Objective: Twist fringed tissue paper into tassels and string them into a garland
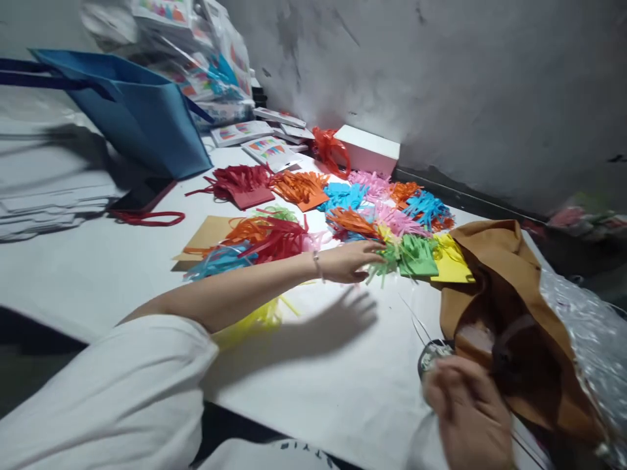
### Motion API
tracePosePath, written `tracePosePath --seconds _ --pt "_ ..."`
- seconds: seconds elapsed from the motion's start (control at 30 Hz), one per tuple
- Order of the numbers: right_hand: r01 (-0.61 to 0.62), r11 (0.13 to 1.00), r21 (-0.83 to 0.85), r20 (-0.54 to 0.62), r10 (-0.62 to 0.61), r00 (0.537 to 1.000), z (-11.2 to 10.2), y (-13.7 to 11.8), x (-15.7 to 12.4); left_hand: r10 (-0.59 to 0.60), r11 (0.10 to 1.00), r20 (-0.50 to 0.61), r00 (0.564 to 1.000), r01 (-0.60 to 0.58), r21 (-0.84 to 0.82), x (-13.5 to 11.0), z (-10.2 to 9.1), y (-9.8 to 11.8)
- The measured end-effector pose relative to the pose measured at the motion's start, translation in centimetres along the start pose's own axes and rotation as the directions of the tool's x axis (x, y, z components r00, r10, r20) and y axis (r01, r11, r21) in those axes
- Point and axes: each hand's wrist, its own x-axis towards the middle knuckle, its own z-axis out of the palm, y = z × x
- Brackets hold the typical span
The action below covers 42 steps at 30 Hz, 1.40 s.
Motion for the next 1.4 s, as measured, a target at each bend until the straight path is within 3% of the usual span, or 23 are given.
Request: tracePosePath --seconds 0.03,0.1,0.2,0.27,0.33,0.4,0.5,0.57,0.63,0.73,0.87,0.97,1.03,1.13,1.2,1.3,1.4 --pt "-0.016 0.999 -0.031 0.1 0.019 0.995 1.9 0.7 0.7 0.017 0.998 -0.044 0.999 -0.02 -0.061 -2.8 -0.9 -0.3" --pt "-0.054 0.987 -0.15 0.316 0.1 0.943 6.2 2.1 2.0 -0.077 0.986 -0.119 0.99 0.058 -0.157 -8.8 -2.9 -1.2" --pt "-0.089 0.949 -0.303 0.396 0.211 0.894 12.0 4.0 3.5 -0.37 0.921 -0.134 0.919 0.343 -0.185 -17.1 -4.8 -2.3" --pt "-0.115 0.939 -0.323 0.423 0.252 0.87 14.4 5.2 3.9 -0.508 0.857 -0.109 0.854 0.489 -0.166 -20.6 -4.4 -2.3" --pt "-0.143 0.936 -0.322 0.471 0.289 0.834 15.8 6.3 3.7 -0.594 0.803 -0.101 0.798 0.583 -0.123 -22.1 -2.6 -1.6" --pt "-0.169 0.932 -0.321 0.511 0.321 0.798 16.4 7.1 3.4 -0.637 0.768 -0.135 0.759 0.639 -0.035 -22.0 -0.1 -0.5" --pt "-0.213 0.933 -0.291 0.542 0.344 0.766 16.6 7.5 2.9 -0.609 0.778 -0.179 0.773 0.625 0.055 -21.0 2.9 1.1" --pt "-0.293 0.925 -0.242 0.552 0.379 0.743 16.5 7.3 2.6 -0.517 0.846 -0.251 0.819 0.534 0.002 -20.8 3.9 2.1" --pt "-0.422 0.896 -0.139 0.579 0.419 0.7 16.1 6.8 2.3 -0.37 0.927 -0.373 0.851 0.364 -0.089 -21.1 4.3 3.2" --pt "-0.553 0.83 0.073 0.653 0.379 0.656 15.6 6.0 1.8 -0.244 0.967 -0.483 0.841 0.172 -0.19 -21.6 4.5 4.8" --pt "-0.432 0.888 0.158 0.657 0.232 0.717 15.3 5.2 1.6 -0.338 0.907 -0.408 0.848 0.177 -0.382 -21.1 3.8 6.4" --pt "-0.295 0.947 0.125 0.603 0.163 0.781 15.4 5.0 1.6 -0.523 0.779 -0.34 0.782 0.277 -0.563 -20.2 2.8 7.3" --pt "-0.239 0.964 0.112 0.592 0.129 0.796 15.3 5.1 1.3 -0.599 0.701 -0.27 0.754 0.33 -0.632 -19.3 2.5 7.9" --pt "-0.178 0.979 0.095 0.614 0.083 0.785 15.0 5.4 0.7 -0.582 0.651 -0.14 0.801 0.355 -0.671 -17.9 3.1 8.4" --pt "-0.139 0.989 0.057 0.558 0.084 0.826 14.5 5.5 0.5 -0.593 0.606 -0.074 0.802 0.384 -0.697 -17.4 3.6 8.1" --pt "-0.188 0.982 -0.02 0.344 0.183 0.921 13.9 5.4 0.7 -0.703 0.445 -0.013 0.712 0.426 -0.788 -18.1 2.7 6.3" --pt "-0.332 0.943 -0.026 0.217 0.329 0.919 13.6 5.2 0.8 -0.796 0.346 0.018 0.604 0.479 -0.807 -20.3 -1.1 3.8"
